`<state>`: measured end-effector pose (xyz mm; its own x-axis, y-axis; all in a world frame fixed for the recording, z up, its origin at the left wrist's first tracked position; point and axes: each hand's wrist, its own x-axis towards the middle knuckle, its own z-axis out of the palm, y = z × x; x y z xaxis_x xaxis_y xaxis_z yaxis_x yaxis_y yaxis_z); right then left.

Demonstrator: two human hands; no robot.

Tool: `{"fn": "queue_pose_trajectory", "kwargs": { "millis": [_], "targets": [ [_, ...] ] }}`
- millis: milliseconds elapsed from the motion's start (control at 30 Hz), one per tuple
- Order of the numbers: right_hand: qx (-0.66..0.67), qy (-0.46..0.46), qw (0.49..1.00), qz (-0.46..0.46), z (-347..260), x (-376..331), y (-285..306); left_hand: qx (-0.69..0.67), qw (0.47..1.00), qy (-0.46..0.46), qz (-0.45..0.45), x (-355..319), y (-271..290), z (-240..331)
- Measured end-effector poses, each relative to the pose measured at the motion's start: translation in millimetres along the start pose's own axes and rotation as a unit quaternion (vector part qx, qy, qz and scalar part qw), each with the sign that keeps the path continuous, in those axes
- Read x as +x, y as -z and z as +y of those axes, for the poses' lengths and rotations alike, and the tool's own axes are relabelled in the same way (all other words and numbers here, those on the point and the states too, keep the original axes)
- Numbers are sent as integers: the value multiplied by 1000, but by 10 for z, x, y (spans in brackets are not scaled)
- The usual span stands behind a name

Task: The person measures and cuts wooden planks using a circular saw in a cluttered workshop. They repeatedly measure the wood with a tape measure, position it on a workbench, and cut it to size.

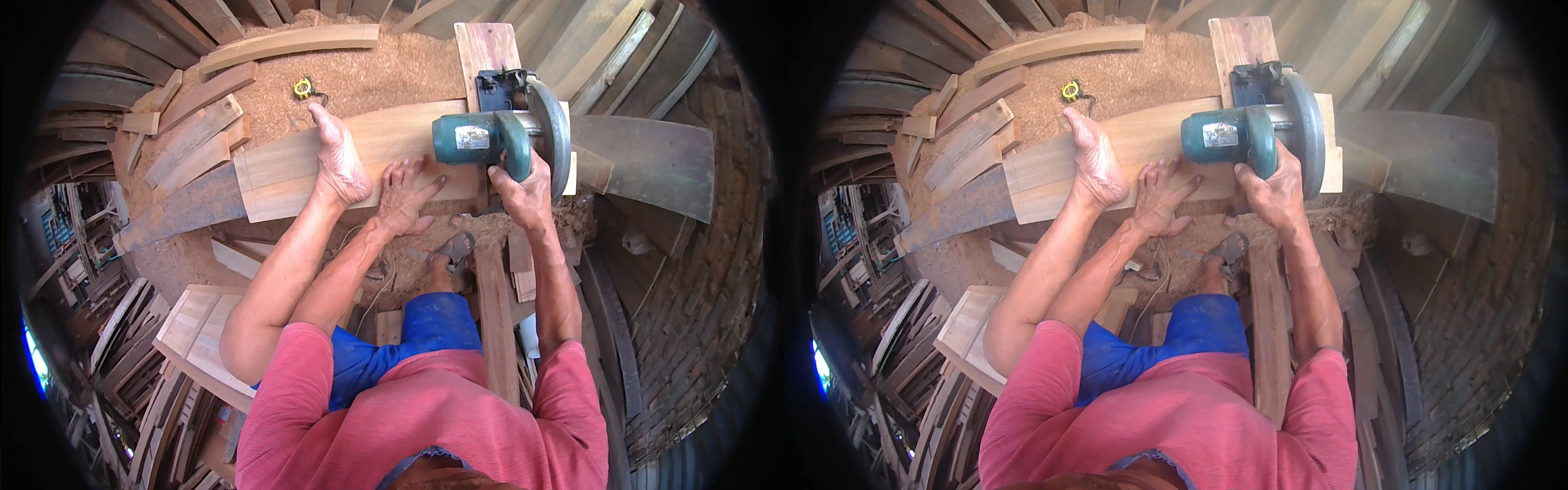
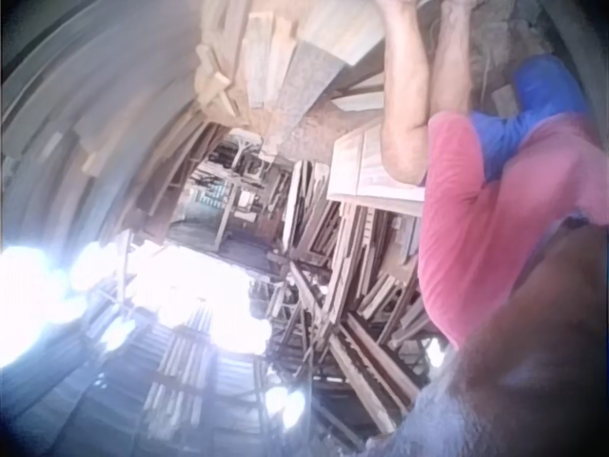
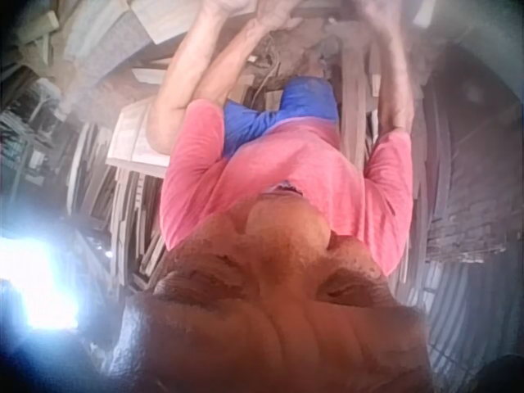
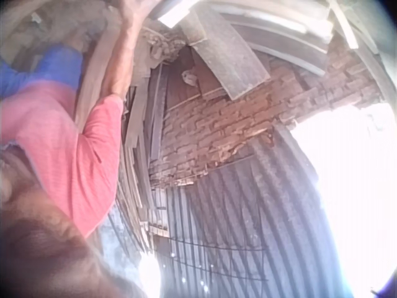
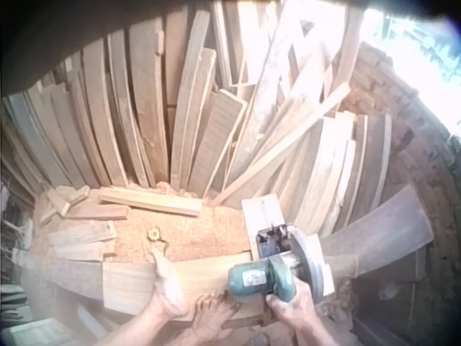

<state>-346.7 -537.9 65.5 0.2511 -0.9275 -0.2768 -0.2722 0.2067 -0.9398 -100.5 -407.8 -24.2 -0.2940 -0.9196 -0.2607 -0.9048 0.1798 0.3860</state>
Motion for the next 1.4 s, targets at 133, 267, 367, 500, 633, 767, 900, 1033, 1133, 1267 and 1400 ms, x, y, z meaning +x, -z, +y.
{"fn": "queue_pose_trajectory", "kwargs": {
  "millis": [133,267,367,500,633,767,900,1033,1133,1267,1400],
  "targets": [
    [21,8,1000,1,-7,77,-16,11,1000,-6,16,-10,-18,-9],
    [33,-10,999,0,-115,150,-34,3,1000,-6,13,4,15,-8],
    [7,0,1000,3,-158,227,-37,2,1000,-4,4,10,41,9],
    [-18,8,1000,-3,-192,397,5,3,1000,-14,15,24,35,23],
    [-25,25,999,1,-212,696,-16,-6,1000,8,-7,20,25,33],
    [-4,24,1000,19,-199,968,-57,8,1000,11,-3,-11,11,16],
    [4,36,998,50,-232,739,256,7,1000,0,-14,37,48,46],
    [39,3,997,61,-359,115,754,24,1000,15,-9,7,22,29],
    [96,-28,989,106,-424,-487,1121,34,999,-1,3,11,-21,14],
    [37,-83,981,171,-198,-1101,1444,64,997,-24,18,-27,-132,-67],
    [-63,-118,971,198,519,-1513,1617,83,996,-36,13,0,-138,-41]
  ]
}}
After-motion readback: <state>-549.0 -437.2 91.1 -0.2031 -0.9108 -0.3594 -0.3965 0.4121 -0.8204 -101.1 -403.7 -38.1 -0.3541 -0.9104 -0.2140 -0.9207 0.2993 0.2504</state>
